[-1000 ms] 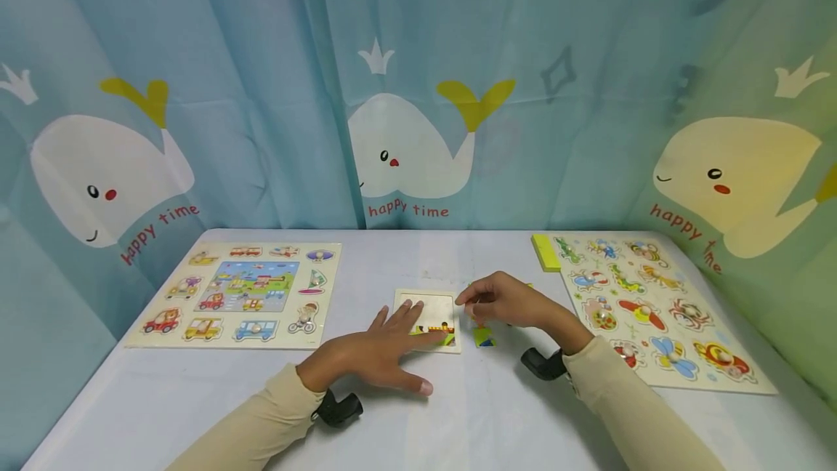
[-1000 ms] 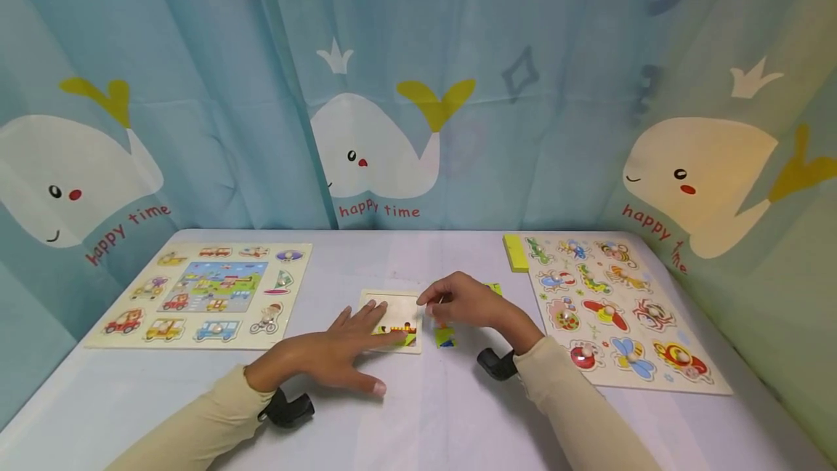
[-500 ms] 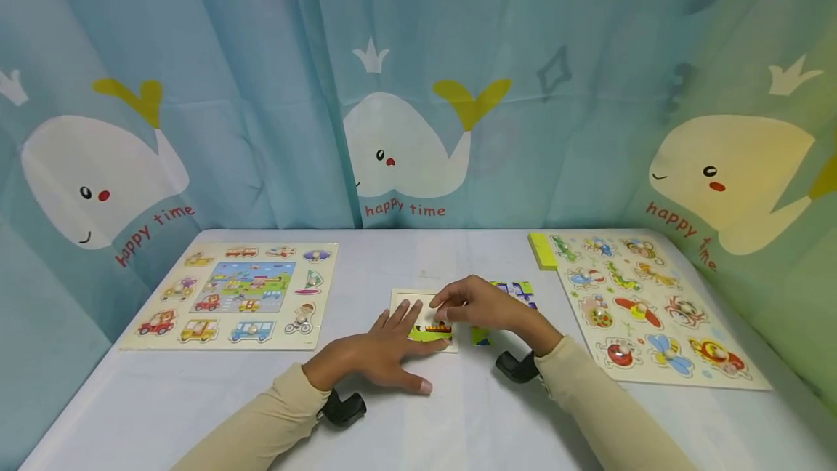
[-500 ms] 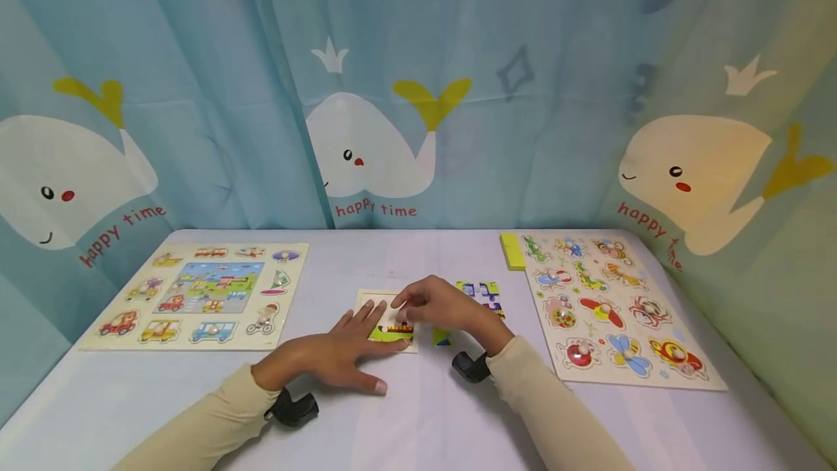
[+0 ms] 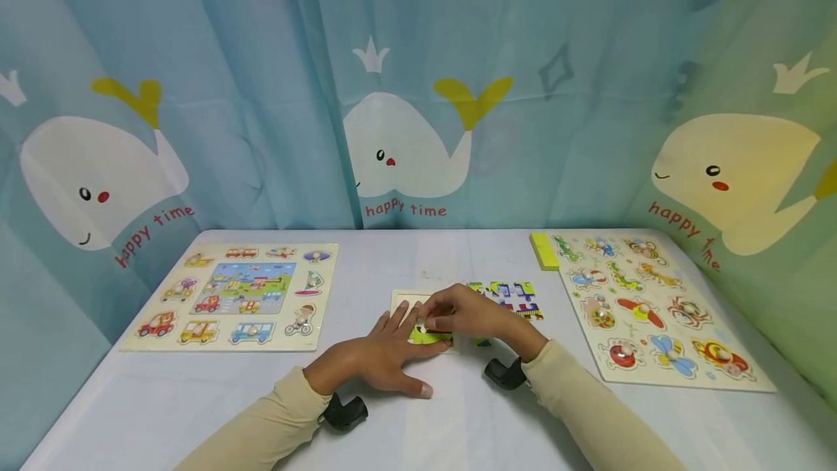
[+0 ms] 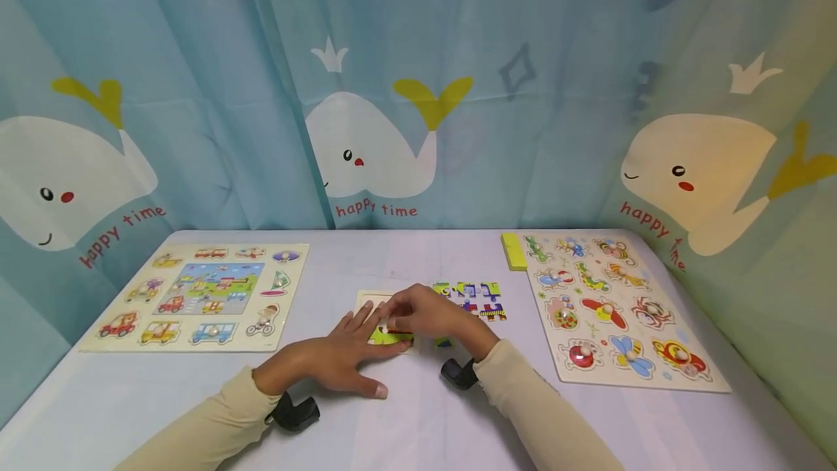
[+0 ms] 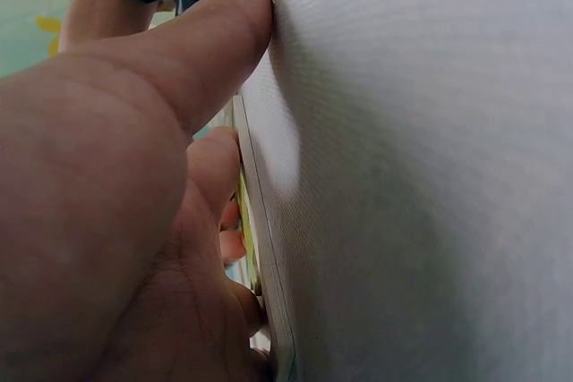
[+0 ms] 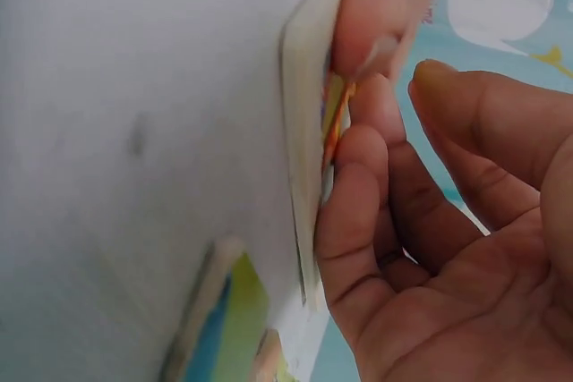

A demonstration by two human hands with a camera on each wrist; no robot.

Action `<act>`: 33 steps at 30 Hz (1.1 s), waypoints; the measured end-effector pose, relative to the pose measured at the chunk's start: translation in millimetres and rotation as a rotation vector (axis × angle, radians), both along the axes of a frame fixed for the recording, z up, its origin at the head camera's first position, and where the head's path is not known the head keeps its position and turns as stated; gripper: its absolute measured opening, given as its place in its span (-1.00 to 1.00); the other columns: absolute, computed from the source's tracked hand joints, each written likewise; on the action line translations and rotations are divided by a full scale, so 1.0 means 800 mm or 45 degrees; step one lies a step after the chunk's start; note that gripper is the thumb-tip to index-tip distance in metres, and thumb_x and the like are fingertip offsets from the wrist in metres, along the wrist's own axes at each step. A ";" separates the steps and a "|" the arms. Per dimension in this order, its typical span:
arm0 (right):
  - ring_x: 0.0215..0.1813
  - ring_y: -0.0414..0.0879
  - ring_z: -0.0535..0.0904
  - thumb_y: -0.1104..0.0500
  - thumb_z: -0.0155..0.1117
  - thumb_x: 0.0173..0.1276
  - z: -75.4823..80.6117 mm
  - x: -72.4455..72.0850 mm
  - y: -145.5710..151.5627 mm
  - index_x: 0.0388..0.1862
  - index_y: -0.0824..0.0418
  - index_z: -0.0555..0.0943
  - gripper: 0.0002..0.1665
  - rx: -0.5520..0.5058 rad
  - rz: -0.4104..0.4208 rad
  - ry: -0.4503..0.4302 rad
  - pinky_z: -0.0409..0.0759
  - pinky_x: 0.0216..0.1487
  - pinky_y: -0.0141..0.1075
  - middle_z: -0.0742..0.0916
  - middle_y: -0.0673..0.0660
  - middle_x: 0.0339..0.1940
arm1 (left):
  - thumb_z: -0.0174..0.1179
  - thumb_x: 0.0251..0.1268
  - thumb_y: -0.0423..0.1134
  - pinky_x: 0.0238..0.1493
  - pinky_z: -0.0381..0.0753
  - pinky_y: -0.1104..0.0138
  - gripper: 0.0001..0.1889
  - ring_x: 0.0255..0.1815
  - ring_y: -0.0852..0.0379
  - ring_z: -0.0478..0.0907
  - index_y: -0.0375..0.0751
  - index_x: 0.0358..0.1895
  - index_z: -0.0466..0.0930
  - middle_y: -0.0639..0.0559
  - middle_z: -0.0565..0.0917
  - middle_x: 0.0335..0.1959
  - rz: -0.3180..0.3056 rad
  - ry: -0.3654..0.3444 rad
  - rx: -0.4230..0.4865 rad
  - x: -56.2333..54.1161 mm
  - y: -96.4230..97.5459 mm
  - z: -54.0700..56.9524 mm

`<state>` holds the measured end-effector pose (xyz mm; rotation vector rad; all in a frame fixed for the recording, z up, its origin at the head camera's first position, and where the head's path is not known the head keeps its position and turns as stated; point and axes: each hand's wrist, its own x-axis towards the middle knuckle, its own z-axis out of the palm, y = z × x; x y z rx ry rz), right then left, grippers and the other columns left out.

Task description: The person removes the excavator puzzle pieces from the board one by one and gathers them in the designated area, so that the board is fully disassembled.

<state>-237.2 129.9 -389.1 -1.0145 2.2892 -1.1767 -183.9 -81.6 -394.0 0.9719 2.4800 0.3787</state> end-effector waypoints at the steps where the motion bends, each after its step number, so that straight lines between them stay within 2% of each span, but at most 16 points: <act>1: -0.24 -0.20 0.57 0.35 0.19 0.41 0.000 0.000 -0.001 -0.07 0.40 0.66 -0.81 0.002 0.000 -0.001 0.54 -0.19 -0.35 0.74 0.11 -0.23 | 0.14 0.27 0.30 0.42 -0.34 -0.11 -0.25 0.53 -0.11 -0.56 0.36 0.51 0.13 -0.07 -0.40 0.58 0.001 0.002 0.000 0.000 0.000 0.000; 6: -0.27 -0.22 0.54 0.37 0.20 0.40 -0.002 0.001 -0.002 -0.10 0.40 0.67 -0.82 -0.004 0.011 0.011 0.53 -0.24 -0.37 0.74 0.11 -0.22 | 0.13 0.28 0.29 0.42 -0.33 -0.11 -0.26 0.53 -0.10 -0.57 0.36 0.51 0.13 -0.13 -0.39 0.57 0.003 0.008 -0.003 0.001 0.001 0.000; 10: -0.34 -0.22 0.53 0.42 0.20 0.35 0.001 0.002 -0.004 -0.12 0.40 0.67 -0.82 0.013 0.018 0.011 0.53 -0.30 -0.38 0.72 0.08 -0.31 | 0.12 0.29 0.29 0.42 -0.34 -0.11 -0.27 0.53 -0.08 -0.58 0.36 0.51 0.13 -0.20 -0.38 0.56 0.003 0.014 -0.007 0.000 0.001 -0.001; 14: -0.36 -0.21 0.52 0.46 0.18 0.33 0.003 0.003 -0.008 -0.16 0.38 0.67 -0.83 0.035 0.028 0.007 0.53 -0.31 -0.39 0.70 0.07 -0.36 | 0.10 0.30 0.30 0.42 -0.35 -0.11 -0.27 0.52 -0.06 -0.60 0.35 0.51 0.12 -0.18 -0.39 0.56 -0.001 0.014 -0.008 -0.001 0.001 -0.002; 20: -0.45 -0.19 0.51 0.43 0.14 0.41 0.001 0.004 -0.011 -0.18 0.37 0.68 -0.84 0.021 0.036 -0.049 0.53 -0.40 -0.37 0.68 0.06 -0.37 | 0.12 0.28 0.29 0.42 -0.33 -0.11 -0.27 0.53 -0.05 -0.59 0.37 0.51 0.12 -0.15 -0.39 0.57 0.014 -0.003 0.000 0.001 0.002 -0.001; 30: -0.29 -0.19 0.53 0.37 0.19 0.41 0.012 0.003 0.005 -0.11 0.31 0.69 -0.83 0.038 -0.057 0.055 0.52 -0.24 -0.34 0.71 0.01 -0.25 | 0.11 0.28 0.31 0.43 -0.32 -0.08 -0.27 0.53 -0.07 -0.56 0.38 0.51 0.12 -0.21 -0.37 0.56 0.026 0.011 -0.031 0.003 0.002 0.001; 33: -0.28 -0.17 0.54 0.36 0.20 0.40 0.016 0.001 0.016 -0.12 0.30 0.69 -0.84 0.049 -0.069 0.087 0.53 -0.24 -0.33 0.72 0.02 -0.23 | 0.11 0.28 0.31 0.44 -0.31 -0.07 -0.27 0.54 -0.07 -0.54 0.38 0.50 0.13 -0.22 -0.36 0.56 0.034 0.015 -0.037 0.003 0.003 0.002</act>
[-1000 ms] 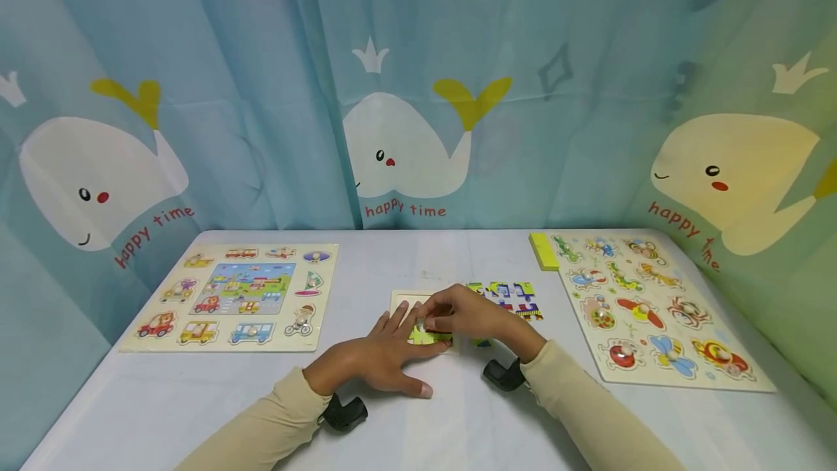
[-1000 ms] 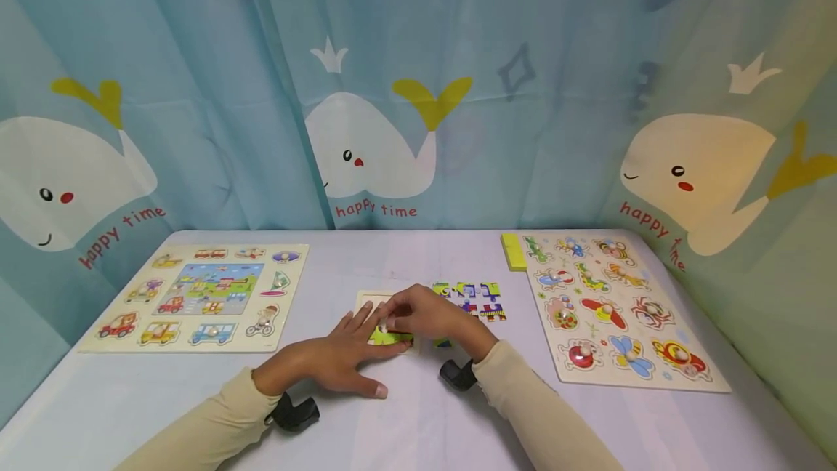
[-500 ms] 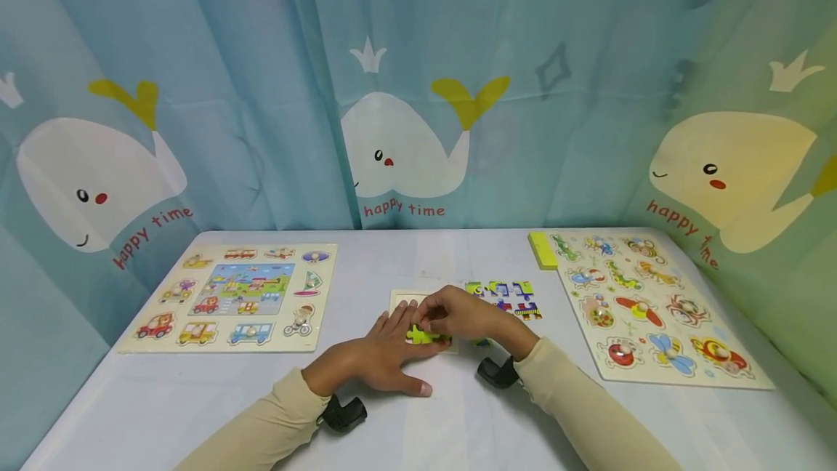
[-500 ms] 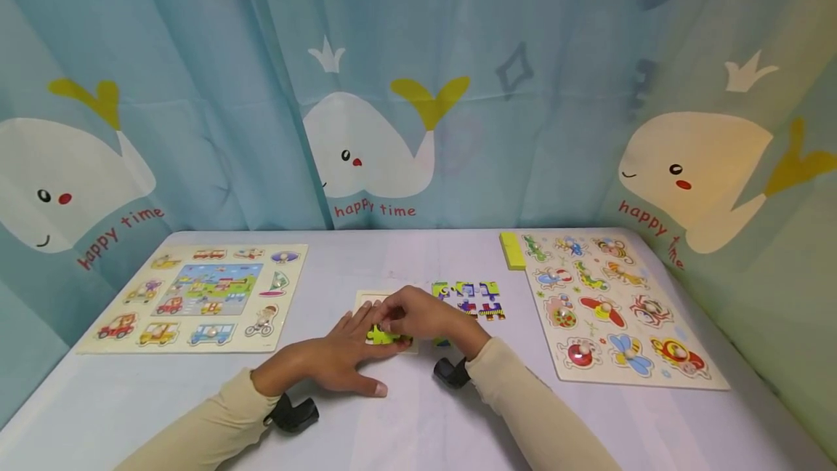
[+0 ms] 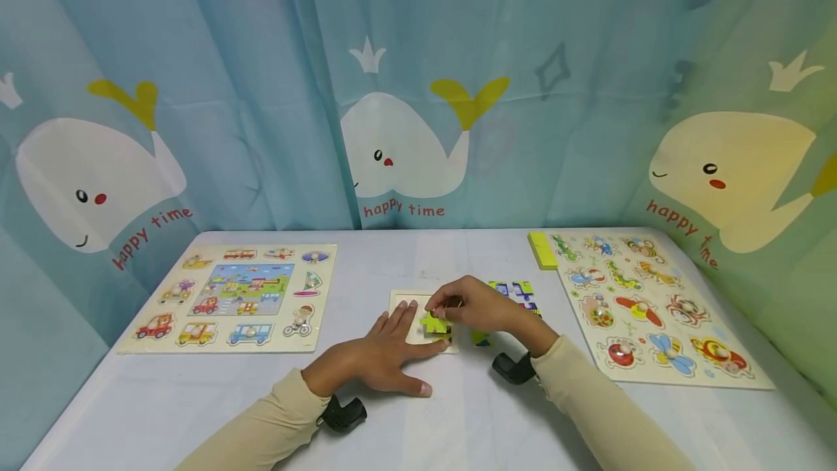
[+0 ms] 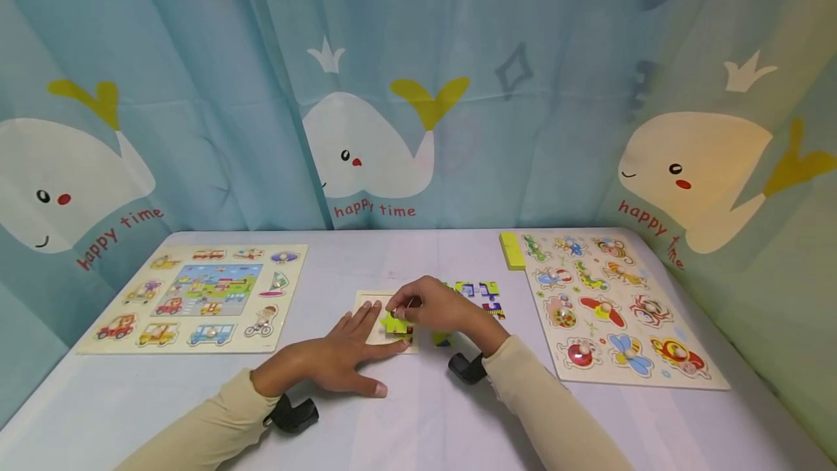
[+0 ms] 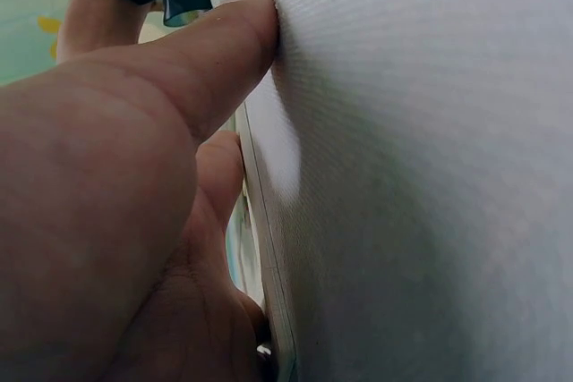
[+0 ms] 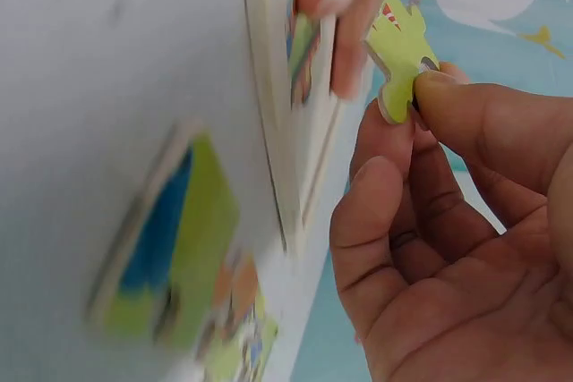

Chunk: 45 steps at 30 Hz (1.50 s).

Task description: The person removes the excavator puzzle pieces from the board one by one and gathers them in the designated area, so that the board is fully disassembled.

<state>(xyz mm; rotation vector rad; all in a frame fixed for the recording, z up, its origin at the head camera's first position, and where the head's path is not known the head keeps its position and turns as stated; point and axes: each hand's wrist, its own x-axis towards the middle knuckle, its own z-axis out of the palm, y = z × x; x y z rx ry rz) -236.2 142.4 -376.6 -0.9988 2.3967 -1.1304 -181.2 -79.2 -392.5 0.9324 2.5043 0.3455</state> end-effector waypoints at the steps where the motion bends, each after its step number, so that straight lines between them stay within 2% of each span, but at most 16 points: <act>1: -0.30 -0.17 0.54 0.35 0.20 0.41 0.000 -0.001 0.004 -0.12 0.30 0.70 -0.84 0.002 -0.011 -0.002 0.53 -0.28 -0.33 0.72 0.02 -0.23 | 0.11 0.28 0.31 0.44 -0.31 -0.07 -0.27 0.54 -0.08 -0.54 0.38 0.50 0.13 -0.23 -0.36 0.56 0.003 0.000 0.000 0.000 0.000 0.000; 6: -0.40 -0.09 0.53 0.36 0.19 0.41 0.001 -0.003 0.025 -0.11 0.33 0.68 -0.83 -0.007 -0.062 -0.057 0.53 -0.41 -0.31 0.71 0.06 -0.25 | 0.12 0.28 0.30 0.44 -0.31 -0.07 -0.27 0.54 -0.08 -0.53 0.38 0.50 0.13 -0.23 -0.37 0.56 0.004 0.005 0.001 0.000 0.000 -0.001; 13: -0.32 -0.11 0.52 0.37 0.23 0.37 0.004 -0.005 0.050 -0.13 0.32 0.70 -0.84 0.026 -0.085 -0.039 0.50 -0.32 -0.33 0.74 0.06 -0.23 | 0.12 0.27 0.32 0.44 -0.31 -0.06 -0.26 0.54 -0.08 -0.53 0.39 0.50 0.13 -0.22 -0.37 0.56 0.006 0.015 0.001 0.000 0.001 -0.002; 17: -0.50 -0.14 0.41 0.33 0.25 0.37 0.008 -0.005 0.063 -0.14 0.32 0.70 -0.85 0.034 -0.110 -0.070 0.41 -0.50 -0.34 0.74 0.08 -0.25 | 0.12 0.26 0.32 0.44 -0.31 -0.05 -0.27 0.54 -0.08 -0.53 0.41 0.50 0.13 -0.21 -0.38 0.56 0.012 0.015 0.010 -0.001 0.001 -0.004; 20: -0.57 -0.16 0.36 0.34 0.24 0.38 0.009 -0.004 0.070 -0.14 0.35 0.69 -0.85 0.020 -0.111 -0.107 0.38 -0.56 -0.35 0.73 0.11 -0.26 | 0.12 0.26 0.32 0.44 -0.30 -0.05 -0.27 0.54 -0.08 -0.52 0.41 0.49 0.14 -0.21 -0.38 0.56 0.015 0.016 0.015 -0.001 0.001 -0.004; 26: -0.46 -0.16 0.45 0.35 0.24 0.37 0.007 -0.004 0.084 -0.15 0.36 0.69 -0.85 0.012 -0.099 -0.110 0.48 -0.44 -0.34 0.73 0.13 -0.22 | 0.12 0.26 0.32 0.44 -0.31 -0.05 -0.28 0.54 -0.07 -0.52 0.42 0.49 0.15 -0.21 -0.39 0.56 0.016 0.020 0.013 -0.001 0.000 -0.005; 34: -0.21 -0.13 0.56 0.37 0.24 0.36 0.006 -0.004 0.107 -0.15 0.31 0.69 -0.86 0.074 -0.110 -0.052 0.54 -0.23 -0.33 0.74 0.07 -0.21 | 0.13 0.26 0.30 0.44 -0.31 -0.05 -0.27 0.54 -0.07 -0.52 0.40 0.49 0.15 -0.22 -0.37 0.56 0.017 0.021 0.019 0.000 -0.001 -0.004; 45: -0.18 -0.15 0.56 0.31 0.26 0.37 0.009 0.001 0.127 -0.15 0.33 0.70 -0.86 0.095 -0.108 -0.117 0.52 -0.22 -0.35 0.74 0.10 -0.16 | 0.10 0.28 0.31 0.44 -0.37 -0.03 -0.27 0.54 -0.07 -0.54 0.40 0.50 0.12 -0.22 -0.40 0.56 -0.002 0.008 0.030 -0.001 -0.003 -0.005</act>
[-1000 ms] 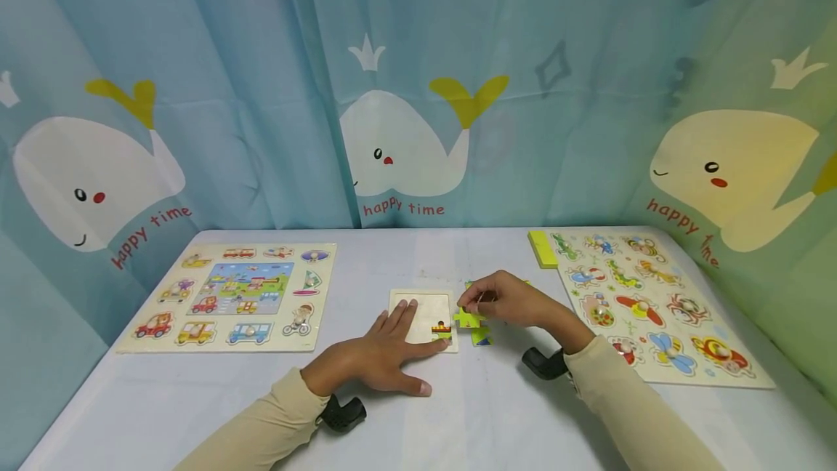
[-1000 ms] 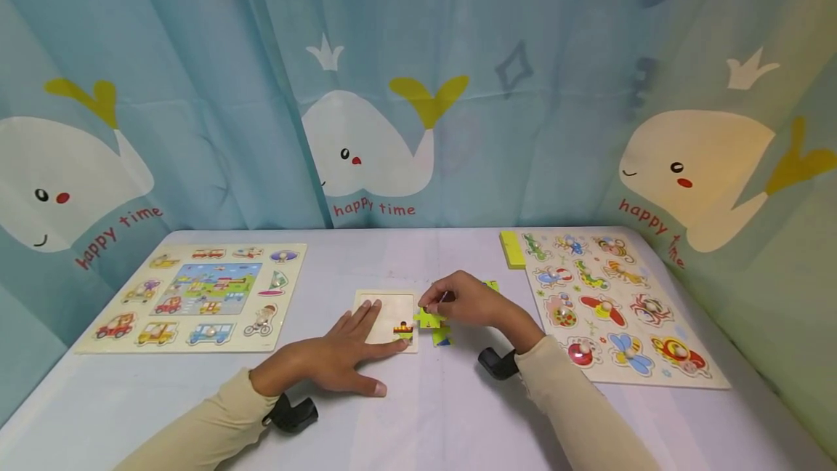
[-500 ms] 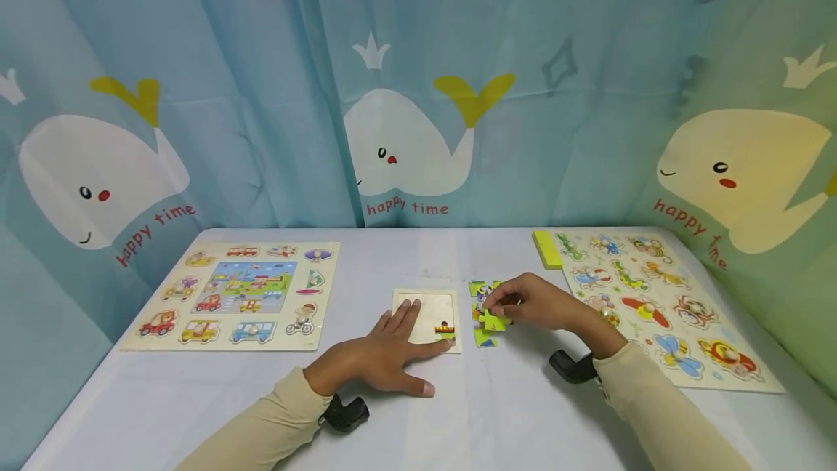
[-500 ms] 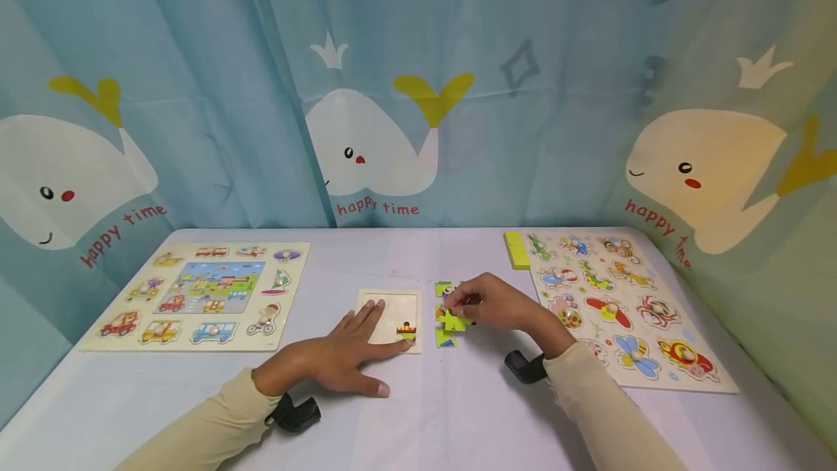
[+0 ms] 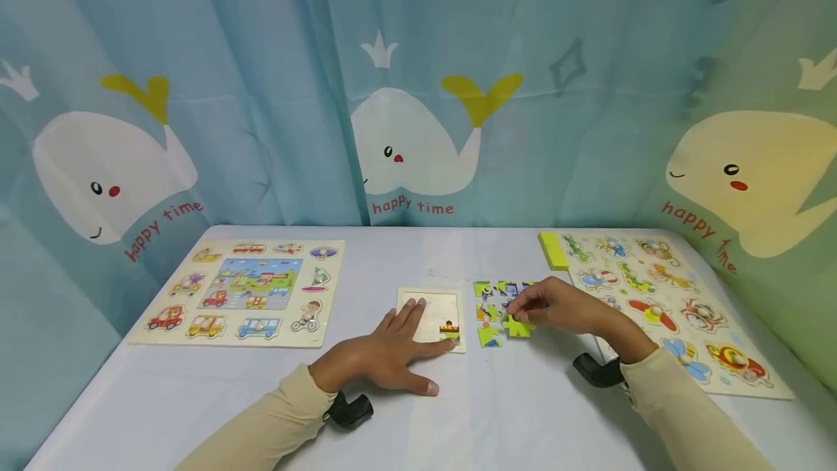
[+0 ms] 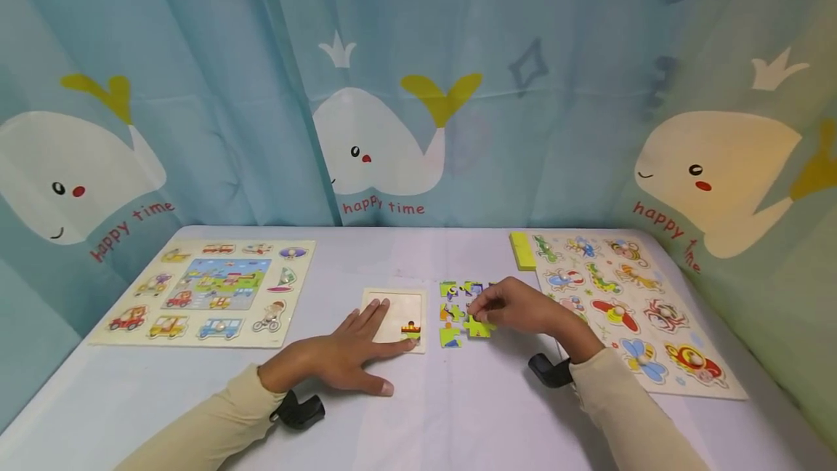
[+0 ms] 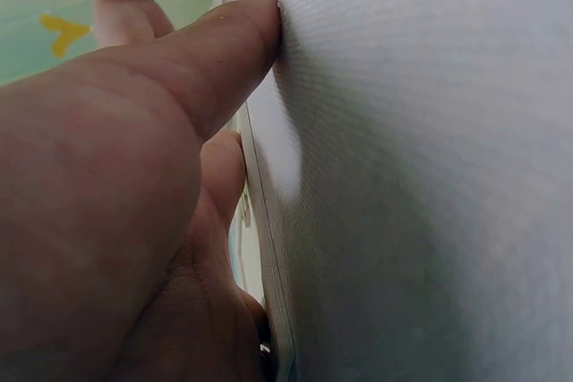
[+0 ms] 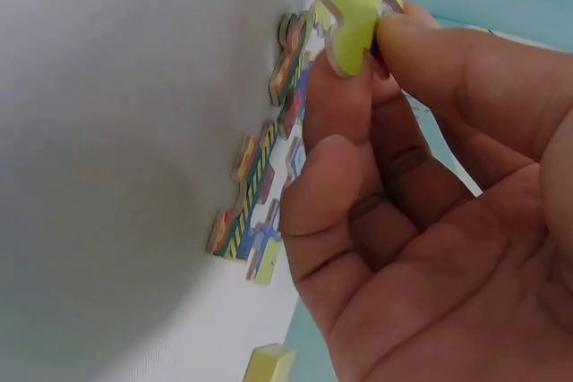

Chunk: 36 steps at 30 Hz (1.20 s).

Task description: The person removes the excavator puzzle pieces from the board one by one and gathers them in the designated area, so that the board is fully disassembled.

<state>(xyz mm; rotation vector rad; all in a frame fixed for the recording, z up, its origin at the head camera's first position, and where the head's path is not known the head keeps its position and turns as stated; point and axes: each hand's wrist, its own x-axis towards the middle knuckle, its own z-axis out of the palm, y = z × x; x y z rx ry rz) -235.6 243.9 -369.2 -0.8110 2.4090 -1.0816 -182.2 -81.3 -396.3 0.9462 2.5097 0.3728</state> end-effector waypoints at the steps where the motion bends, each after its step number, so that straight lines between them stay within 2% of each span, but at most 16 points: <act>1: -0.18 -0.15 0.55 0.31 0.26 0.37 0.000 0.000 0.002 -0.15 0.32 0.70 -0.86 0.007 -0.004 -0.010 0.51 -0.22 -0.35 0.74 0.10 -0.16 | 0.10 0.28 0.32 0.44 -0.37 -0.02 -0.27 0.54 -0.07 -0.54 0.40 0.50 0.11 -0.22 -0.40 0.56 -0.003 0.003 -0.002 0.000 0.000 0.000; 12: -0.23 -0.17 0.53 0.38 0.24 0.34 -0.008 0.001 0.002 -0.18 0.33 0.69 -0.87 0.003 0.046 -0.072 0.51 -0.24 -0.38 0.73 0.10 -0.23 | 0.11 0.27 0.31 0.45 -0.35 -0.02 -0.27 0.54 -0.06 -0.53 0.41 0.50 0.12 -0.21 -0.39 0.56 0.011 -0.006 -0.012 -0.001 0.001 0.002; 22: -0.15 -0.05 0.58 0.39 0.25 0.34 -0.006 0.003 0.002 -0.12 0.42 0.65 -0.83 -0.051 0.013 -0.090 0.54 -0.18 -0.36 0.72 0.19 -0.16 | 0.11 0.27 0.32 0.44 -0.35 -0.04 -0.26 0.54 -0.07 -0.53 0.42 0.50 0.11 -0.22 -0.39 0.56 0.005 0.002 -0.010 -0.001 0.001 0.002; 30: -0.23 -0.12 0.58 0.42 0.21 0.32 -0.002 0.001 0.004 -0.07 0.44 0.63 -0.78 -0.068 0.005 -0.037 0.52 -0.24 -0.35 0.71 0.21 -0.19 | 0.13 0.27 0.30 0.44 -0.35 -0.07 -0.26 0.54 -0.09 -0.52 0.41 0.50 0.13 -0.23 -0.38 0.56 0.001 0.013 0.006 -0.001 0.002 0.001; 36: -0.28 -0.13 0.54 0.39 0.19 0.37 0.003 -0.001 -0.010 -0.05 0.45 0.62 -0.78 -0.063 0.003 -0.006 0.51 -0.27 -0.35 0.71 0.19 -0.24 | 0.17 0.27 0.24 0.41 -0.43 -0.10 -0.29 0.54 -0.10 -0.49 0.37 0.49 0.18 -0.23 -0.35 0.56 0.002 0.029 0.039 0.000 0.004 0.002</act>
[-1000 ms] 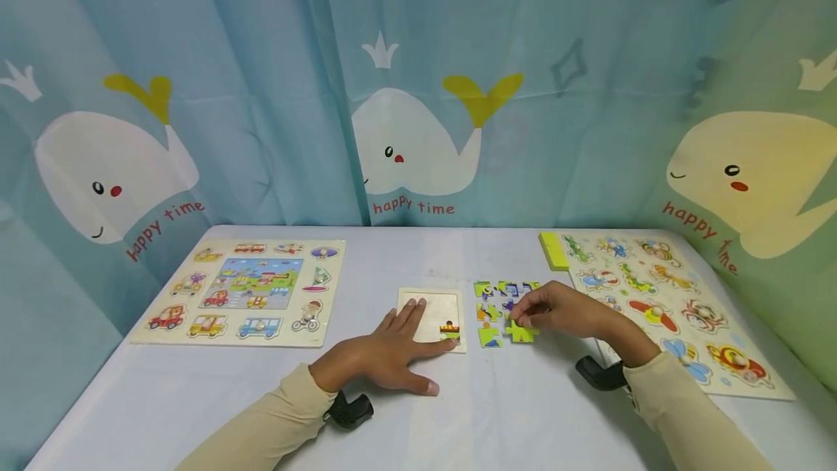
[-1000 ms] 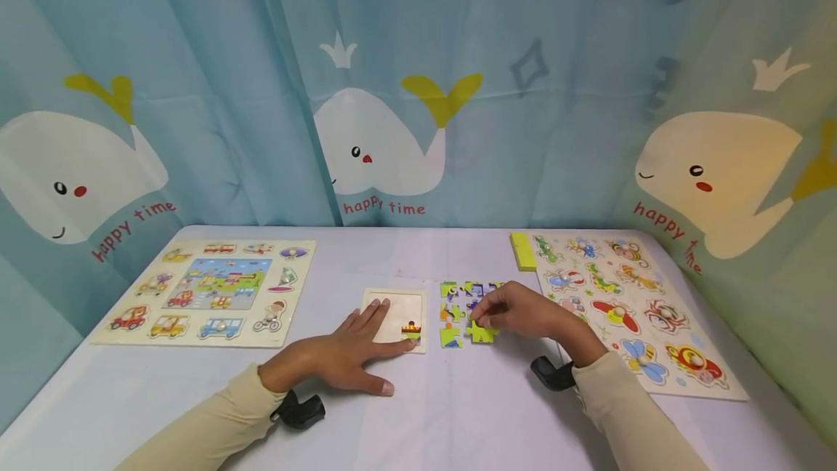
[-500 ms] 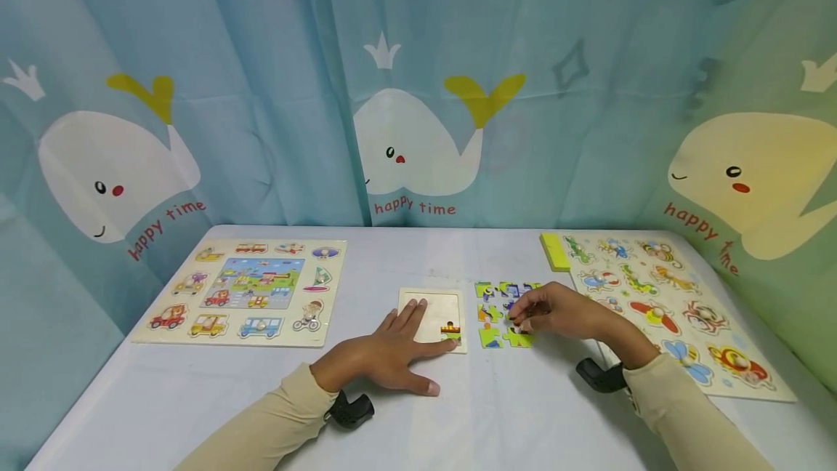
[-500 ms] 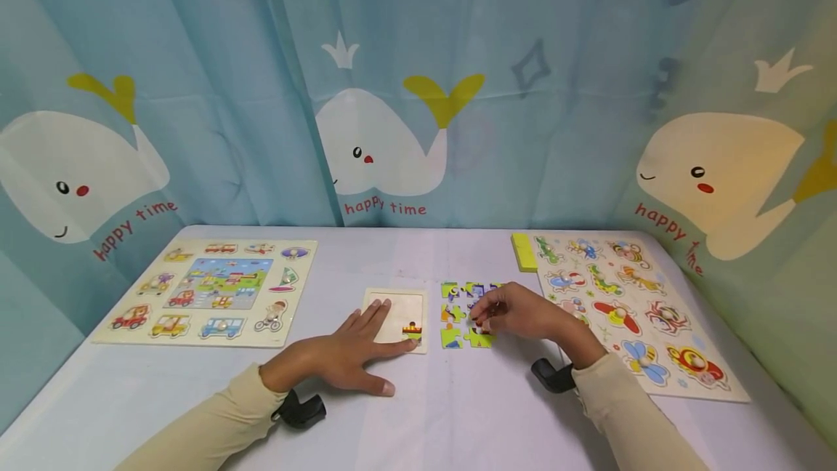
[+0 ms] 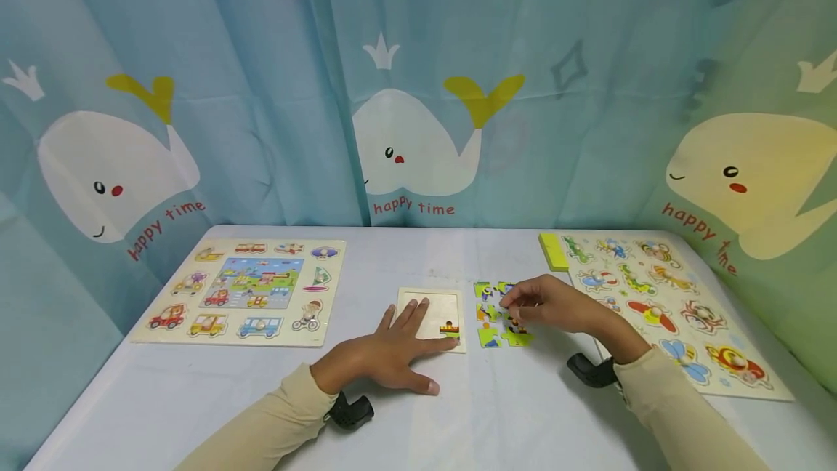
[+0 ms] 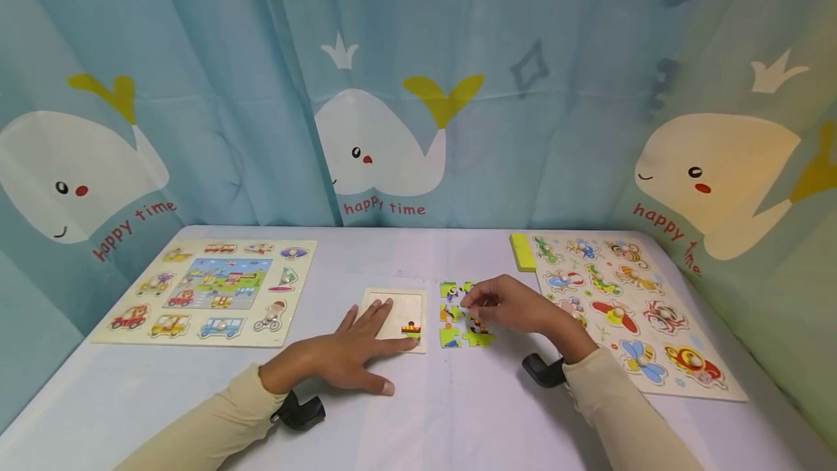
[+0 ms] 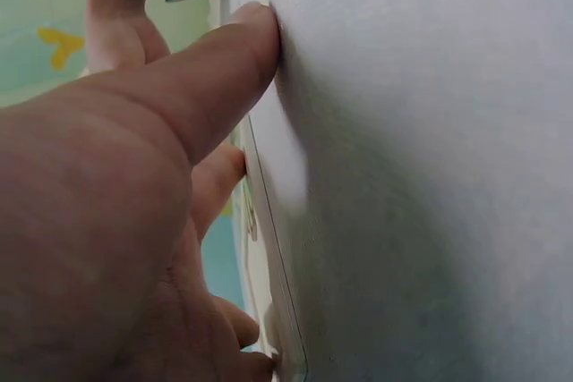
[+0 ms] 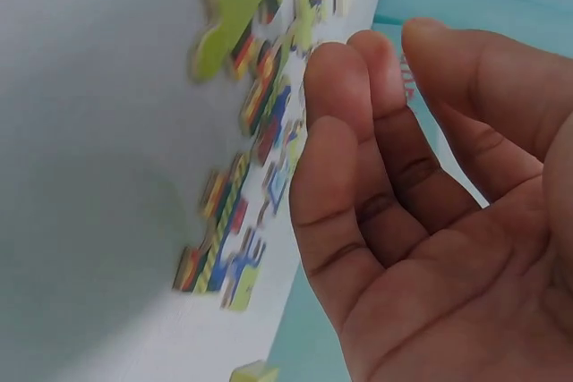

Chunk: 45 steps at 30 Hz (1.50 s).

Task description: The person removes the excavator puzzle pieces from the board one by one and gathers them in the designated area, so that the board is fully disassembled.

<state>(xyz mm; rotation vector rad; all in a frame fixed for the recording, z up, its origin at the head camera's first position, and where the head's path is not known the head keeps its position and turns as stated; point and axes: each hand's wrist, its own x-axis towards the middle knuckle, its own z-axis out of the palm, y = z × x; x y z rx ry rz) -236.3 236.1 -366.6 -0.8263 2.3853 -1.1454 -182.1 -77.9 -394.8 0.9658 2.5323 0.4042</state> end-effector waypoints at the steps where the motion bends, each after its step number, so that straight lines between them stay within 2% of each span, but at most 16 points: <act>1: -0.29 -0.12 0.55 0.38 0.19 0.37 0.001 -0.001 -0.003 -0.05 0.45 0.62 -0.78 -0.008 0.004 0.004 0.51 -0.28 -0.34 0.71 0.19 -0.25 | 0.18 0.27 0.23 0.41 -0.44 -0.10 -0.29 0.55 -0.11 -0.48 0.36 0.49 0.20 -0.22 -0.35 0.57 0.000 0.003 0.008 0.000 0.000 0.001; 5: -0.34 -0.10 0.55 0.37 0.21 0.37 0.002 -0.003 -0.015 -0.04 0.45 0.62 -0.78 -0.032 0.015 0.026 0.53 -0.31 -0.33 0.70 0.20 -0.31 | 0.22 0.25 0.21 0.39 -0.43 -0.16 -0.29 0.54 -0.14 -0.48 0.33 0.48 0.23 -0.22 -0.33 0.57 -0.006 0.014 0.054 0.003 0.002 0.006; 9: -0.35 -0.13 0.53 0.38 0.19 0.38 0.000 -0.006 -0.029 -0.03 0.46 0.62 -0.77 -0.050 0.037 0.028 0.53 -0.31 -0.33 0.71 0.23 -0.26 | 0.22 0.24 0.24 0.36 -0.45 -0.21 -0.24 0.53 -0.16 -0.53 0.32 0.50 0.16 -0.21 -0.37 0.57 -0.034 0.022 0.069 0.004 0.005 0.009; 12: -0.29 -0.12 0.56 0.37 0.19 0.39 -0.002 -0.008 -0.041 -0.04 0.45 0.62 -0.77 -0.044 0.064 0.034 0.54 -0.26 -0.32 0.72 0.22 -0.19 | 0.19 0.22 0.30 0.35 -0.46 -0.22 -0.19 0.52 -0.16 -0.58 0.34 0.52 0.10 -0.20 -0.41 0.56 -0.057 0.042 0.028 0.003 0.007 0.009; 18: -0.29 0.01 0.64 0.38 0.17 0.39 -0.006 -0.008 -0.061 -0.05 0.43 0.63 -0.79 -0.043 0.116 0.051 0.57 -0.26 -0.31 0.73 0.19 -0.24 | 0.12 0.15 0.44 0.33 -0.47 -0.26 -0.14 0.50 -0.16 -0.63 0.45 0.52 0.01 -0.15 -0.45 0.56 -0.060 0.083 -0.096 -0.001 0.019 0.003; 22: -0.31 -0.04 0.60 0.40 0.18 0.38 -0.010 -0.004 -0.066 -0.05 0.44 0.62 -0.79 -0.047 0.099 0.015 0.58 -0.27 -0.30 0.73 0.18 -0.21 | 0.10 0.12 0.47 0.32 -0.49 -0.27 -0.12 0.50 -0.14 -0.64 0.49 0.52 -0.03 -0.10 -0.45 0.57 -0.084 0.030 -0.134 -0.003 0.029 0.001; 29: -0.12 -0.01 0.64 0.42 0.17 0.36 -0.020 -0.004 -0.081 -0.04 0.42 0.63 -0.78 -0.089 0.125 -0.029 0.59 -0.16 -0.32 0.74 0.21 -0.12 | 0.13 0.14 0.44 0.33 -0.49 -0.25 -0.13 0.50 -0.12 -0.63 0.51 0.51 -0.04 -0.03 -0.46 0.57 -0.073 -0.023 -0.182 -0.004 0.029 0.003; 33: -0.07 0.01 0.63 0.40 0.18 0.38 -0.024 -0.005 -0.090 -0.03 0.42 0.63 -0.78 -0.101 0.155 -0.043 0.58 -0.12 -0.33 0.73 0.20 -0.10 | 0.12 0.14 0.44 0.31 -0.52 -0.26 -0.14 0.50 -0.12 -0.64 0.54 0.51 -0.07 0.00 -0.48 0.56 -0.069 -0.043 -0.179 -0.007 0.025 -0.002; 36: -0.05 0.01 0.63 0.40 0.17 0.39 -0.024 -0.006 -0.095 -0.03 0.42 0.63 -0.78 -0.098 0.162 -0.043 0.57 -0.11 -0.34 0.74 0.20 -0.10 | 0.10 0.12 0.47 0.30 -0.55 -0.27 -0.13 0.49 -0.11 -0.67 0.60 0.49 -0.11 0.03 -0.51 0.56 -0.075 -0.030 -0.165 -0.012 0.023 -0.013; 40: -0.09 -0.02 0.61 0.40 0.17 0.38 -0.024 -0.006 -0.098 -0.06 0.39 0.65 -0.80 -0.087 0.157 -0.017 0.55 -0.12 -0.34 0.73 0.18 -0.10 | 0.08 0.10 0.50 0.28 -0.57 -0.28 -0.13 0.48 -0.10 -0.69 0.63 0.48 -0.14 0.06 -0.54 0.55 -0.082 -0.021 -0.147 -0.016 0.022 -0.021; 45: -0.15 -0.02 0.61 0.39 0.19 0.38 -0.026 -0.006 -0.100 -0.11 0.36 0.66 -0.84 -0.094 0.139 0.026 0.56 -0.19 -0.31 0.72 0.16 -0.14 | 0.08 0.11 0.50 0.28 -0.56 -0.29 -0.13 0.48 -0.10 -0.69 0.63 0.48 -0.14 0.08 -0.53 0.55 -0.080 -0.037 -0.132 -0.015 0.022 -0.016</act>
